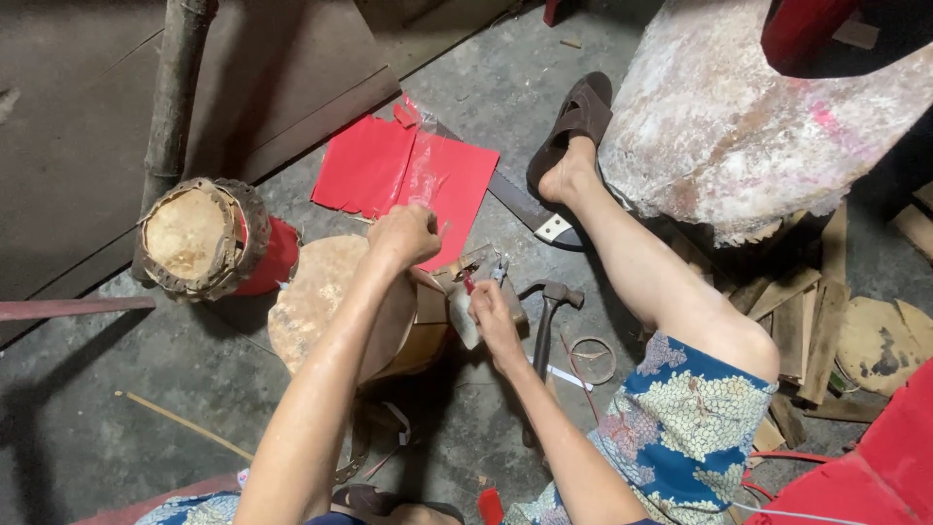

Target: Refining and sanding the body of a traditional drum using hand tools and sandpaper

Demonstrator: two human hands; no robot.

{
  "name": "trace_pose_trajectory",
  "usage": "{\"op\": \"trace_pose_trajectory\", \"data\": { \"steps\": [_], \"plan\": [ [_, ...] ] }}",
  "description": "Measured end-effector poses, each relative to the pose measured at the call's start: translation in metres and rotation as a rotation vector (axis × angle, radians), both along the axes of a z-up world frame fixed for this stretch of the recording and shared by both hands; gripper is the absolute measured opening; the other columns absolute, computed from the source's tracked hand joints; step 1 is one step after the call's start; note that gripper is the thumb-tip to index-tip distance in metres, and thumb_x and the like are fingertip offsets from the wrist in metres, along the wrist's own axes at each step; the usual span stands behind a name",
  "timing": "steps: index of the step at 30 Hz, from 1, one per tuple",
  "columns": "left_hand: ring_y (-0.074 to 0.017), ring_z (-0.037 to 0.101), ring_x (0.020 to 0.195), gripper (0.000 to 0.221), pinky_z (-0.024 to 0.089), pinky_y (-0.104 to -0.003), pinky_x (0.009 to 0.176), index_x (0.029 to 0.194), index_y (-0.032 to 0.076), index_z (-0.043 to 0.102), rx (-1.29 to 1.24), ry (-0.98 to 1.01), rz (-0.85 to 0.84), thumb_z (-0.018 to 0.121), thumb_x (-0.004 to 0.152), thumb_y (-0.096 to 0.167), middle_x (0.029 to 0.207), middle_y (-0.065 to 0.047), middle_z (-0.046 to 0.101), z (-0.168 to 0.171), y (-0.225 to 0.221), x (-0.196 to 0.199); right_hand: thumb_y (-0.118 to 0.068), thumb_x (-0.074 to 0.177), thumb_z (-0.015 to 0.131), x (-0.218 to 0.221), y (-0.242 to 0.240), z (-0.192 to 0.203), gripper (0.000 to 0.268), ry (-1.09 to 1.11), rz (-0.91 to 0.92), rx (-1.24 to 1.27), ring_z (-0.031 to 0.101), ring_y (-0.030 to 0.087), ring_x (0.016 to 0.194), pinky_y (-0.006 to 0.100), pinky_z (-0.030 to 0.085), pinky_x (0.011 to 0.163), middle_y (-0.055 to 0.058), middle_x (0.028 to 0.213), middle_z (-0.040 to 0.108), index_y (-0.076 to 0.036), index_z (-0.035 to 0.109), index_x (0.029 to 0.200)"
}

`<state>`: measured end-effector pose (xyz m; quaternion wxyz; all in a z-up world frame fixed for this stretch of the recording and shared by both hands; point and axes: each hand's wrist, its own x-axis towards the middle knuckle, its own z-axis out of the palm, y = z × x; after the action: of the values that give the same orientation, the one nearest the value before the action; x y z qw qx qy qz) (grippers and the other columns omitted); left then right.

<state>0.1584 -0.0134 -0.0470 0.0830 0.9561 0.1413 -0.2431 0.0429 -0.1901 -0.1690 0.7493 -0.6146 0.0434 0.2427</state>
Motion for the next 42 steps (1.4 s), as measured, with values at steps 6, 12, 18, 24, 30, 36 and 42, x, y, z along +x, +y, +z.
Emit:
{"op": "trace_pose_trajectory", "data": {
  "steps": [6, 12, 18, 24, 30, 36, 42],
  "plan": [
    [-0.0426, 0.067, 0.112, 0.024, 0.053, -0.052, 0.095, 0.094, 0.025, 0.079, -0.115, 0.018, 0.047, 0.058, 0.082, 0.027, 0.105, -0.021, 0.074, 0.011, 0.001, 0.000, -0.045, 0.099, 0.067, 0.007, 0.023, -0.036, 0.032, -0.093, 0.041, -0.021, 0.054, 0.015, 0.085, 0.030, 0.051, 0.077, 0.002, 0.086, 0.059, -0.016, 0.064, 0.111],
    [-0.0407, 0.067, 0.113, 0.025, 0.053, -0.050, 0.096, 0.092, 0.023, 0.078, -0.148, 0.025, 0.046, 0.055, 0.083, 0.021, 0.104, -0.019, 0.075, 0.021, -0.001, -0.005, -0.038, 0.098, 0.066, 0.017, 0.041, -0.029, 0.028, -0.200, 0.036, -0.015, 0.058, 0.024, 0.092, 0.041, 0.056, 0.085, 0.014, 0.093, 0.062, -0.013, 0.064, 0.110],
    [-0.0405, 0.065, 0.117, 0.022, 0.052, -0.052, 0.099, 0.098, 0.022, 0.076, -0.165, 0.068, 0.009, 0.057, 0.088, 0.028, 0.112, -0.016, 0.074, 0.040, -0.004, -0.006, -0.039, 0.100, 0.065, 0.028, 0.038, -0.029, 0.026, -0.217, 0.067, -0.010, 0.058, 0.023, 0.091, 0.043, 0.056, 0.087, 0.013, 0.095, 0.064, -0.015, 0.065, 0.110],
    [-0.0384, 0.067, 0.114, 0.022, 0.054, -0.050, 0.096, 0.102, 0.022, 0.073, -0.063, 0.044, -0.033, 0.056, 0.087, 0.022, 0.107, -0.016, 0.074, 0.020, 0.004, -0.002, -0.044, 0.100, 0.065, 0.026, 0.035, -0.032, 0.026, -0.117, 0.041, 0.067, 0.058, 0.012, 0.070, 0.030, 0.056, 0.070, 0.003, 0.077, 0.060, -0.019, 0.069, 0.107],
    [-0.0412, 0.066, 0.114, 0.026, 0.052, -0.055, 0.097, 0.107, 0.023, 0.072, -0.088, 0.013, 0.018, 0.053, 0.089, 0.022, 0.112, -0.014, 0.071, 0.005, 0.020, 0.003, -0.046, 0.098, 0.067, 0.031, 0.032, -0.042, 0.029, -0.165, 0.075, -0.019, 0.065, 0.020, 0.086, 0.039, 0.057, 0.083, 0.011, 0.090, 0.069, -0.018, 0.070, 0.108],
    [-0.0430, 0.063, 0.119, 0.024, 0.050, -0.056, 0.101, 0.112, 0.023, 0.070, -0.156, 0.043, 0.047, 0.054, 0.094, 0.027, 0.119, -0.013, 0.071, 0.028, 0.010, -0.006, -0.042, 0.099, 0.067, 0.029, 0.038, -0.021, 0.028, -0.194, 0.117, 0.023, 0.060, 0.019, 0.101, 0.044, 0.055, 0.093, 0.009, 0.111, 0.071, -0.015, 0.066, 0.109],
    [-0.0403, 0.065, 0.115, 0.017, 0.050, -0.055, 0.098, 0.106, 0.024, 0.069, -0.190, 0.008, 0.028, 0.057, 0.094, 0.029, 0.112, -0.010, 0.073, 0.041, 0.005, -0.012, -0.044, 0.100, 0.063, 0.039, 0.029, 0.005, 0.026, 0.000, 0.034, 0.216, 0.054, 0.007, 0.071, 0.022, 0.050, 0.063, -0.004, 0.089, 0.061, -0.021, 0.064, 0.113]
  ]
}}
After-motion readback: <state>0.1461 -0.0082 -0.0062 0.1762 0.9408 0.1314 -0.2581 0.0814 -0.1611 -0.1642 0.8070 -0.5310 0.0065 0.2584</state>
